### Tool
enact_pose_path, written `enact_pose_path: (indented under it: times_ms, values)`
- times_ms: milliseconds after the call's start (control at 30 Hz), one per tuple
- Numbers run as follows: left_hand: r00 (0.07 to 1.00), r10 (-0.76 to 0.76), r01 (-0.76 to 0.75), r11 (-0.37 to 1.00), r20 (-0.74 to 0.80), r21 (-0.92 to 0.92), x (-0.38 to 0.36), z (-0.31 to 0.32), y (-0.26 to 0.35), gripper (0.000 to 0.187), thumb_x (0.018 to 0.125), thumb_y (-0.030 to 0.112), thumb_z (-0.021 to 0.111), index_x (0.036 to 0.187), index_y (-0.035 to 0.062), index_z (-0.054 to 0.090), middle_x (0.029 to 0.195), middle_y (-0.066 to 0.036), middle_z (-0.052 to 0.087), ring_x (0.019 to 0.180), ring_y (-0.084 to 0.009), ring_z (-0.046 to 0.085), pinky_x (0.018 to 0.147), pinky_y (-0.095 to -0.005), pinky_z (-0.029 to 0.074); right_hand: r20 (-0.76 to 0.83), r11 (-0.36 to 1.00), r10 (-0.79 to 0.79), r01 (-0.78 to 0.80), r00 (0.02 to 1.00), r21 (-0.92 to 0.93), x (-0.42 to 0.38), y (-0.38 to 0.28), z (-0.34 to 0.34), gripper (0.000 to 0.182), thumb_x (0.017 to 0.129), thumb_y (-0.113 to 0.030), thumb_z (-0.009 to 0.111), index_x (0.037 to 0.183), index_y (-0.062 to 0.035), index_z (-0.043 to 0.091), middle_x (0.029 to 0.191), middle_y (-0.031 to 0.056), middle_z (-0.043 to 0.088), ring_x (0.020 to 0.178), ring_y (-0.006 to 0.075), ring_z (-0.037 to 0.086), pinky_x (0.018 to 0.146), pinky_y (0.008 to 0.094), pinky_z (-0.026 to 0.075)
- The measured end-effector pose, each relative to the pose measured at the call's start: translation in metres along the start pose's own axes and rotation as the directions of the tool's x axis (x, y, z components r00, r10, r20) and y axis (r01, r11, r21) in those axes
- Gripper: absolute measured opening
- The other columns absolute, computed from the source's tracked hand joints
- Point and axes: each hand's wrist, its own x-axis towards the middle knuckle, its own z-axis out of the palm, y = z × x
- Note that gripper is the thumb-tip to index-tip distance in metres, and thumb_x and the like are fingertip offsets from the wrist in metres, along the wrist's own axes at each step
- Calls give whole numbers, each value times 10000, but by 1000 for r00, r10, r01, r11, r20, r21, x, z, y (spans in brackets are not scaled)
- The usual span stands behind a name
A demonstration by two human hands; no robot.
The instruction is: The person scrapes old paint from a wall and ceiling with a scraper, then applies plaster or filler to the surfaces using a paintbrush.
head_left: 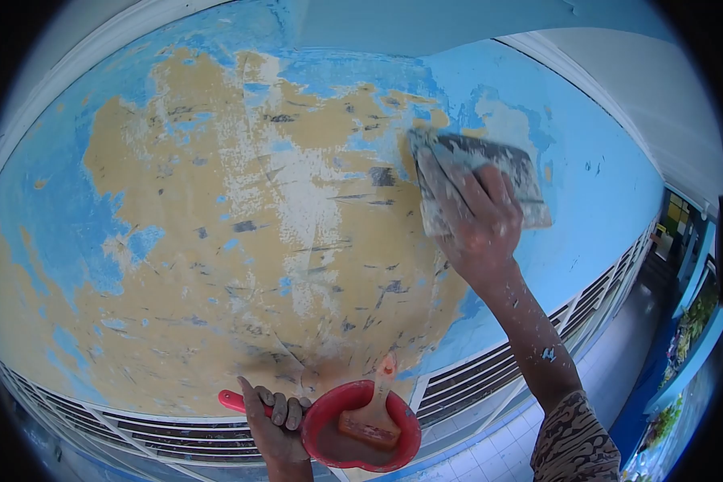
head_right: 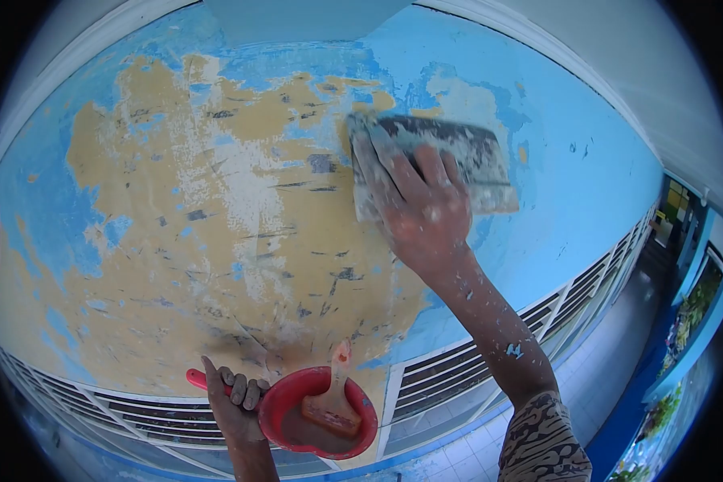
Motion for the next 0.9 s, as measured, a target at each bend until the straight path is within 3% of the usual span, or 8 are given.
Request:
enact_pose_path:
  times_ms: [100,200,333,533,667,900]
  values:
    - [1000,-17,17,1000,2,11,-2,-7,-2,489,1031,513,516,682,180,432,455,67,265,349,-88,267,501,-289,493,-55,1000,-16,16,998,0,-23,3,4,579,657,-96,708,1232,-35,685,1158,51,661,860,253,555,722,381,494]
    - [999,-39,39,999,-34,11,-5,-3,-5,497,1028,515,521,671,182,430,455,66,265,348,-90,264,506,-294,496,-78,1000,20,-21,997,-13,13,14,10,588,648,-86,712,1234,-37,686,1150,49,662,850,246,552,719,376,489]
    - [997,-43,43,999,-63,-9,-5,-6,-2,496,1028,514,524,671,185,424,456,67,261,347,-91,253,505,-290,494,-28,1000,25,-25,999,-17,-2,12,4,601,641,-99,723,1238,-38,685,1127,44,663,827,244,547,714,367,486]
    - [998,36,-39,998,-60,-39,-1,-19,18,521,1026,499,540,639,193,371,451,67,248,349,-81,236,502,-287,506,-86,999,50,-50,995,4,-5,20,6,643,617,-93,735,1257,-61,681,1091,32,663,823,237,548,707,359,490]
    - [995,65,-70,996,-80,-60,1,-23,26,518,1028,494,537,638,193,376,447,66,248,343,-77,226,506,-296,536,-9,998,55,-56,998,-13,-20,16,0,628,627,-105,746,1251,-69,686,1088,30,663,832,242,550,709,359,497]
    - [992,73,-78,996,-107,-43,4,-40,34,526,1032,481,535,622,187,384,440,64,253,338,-68,228,502,-303,558,-128,996,78,-82,989,-28,12,30,12,686,601,-80,756,1282,-71,676,1064,40,680,855,253,564,718,380,515]
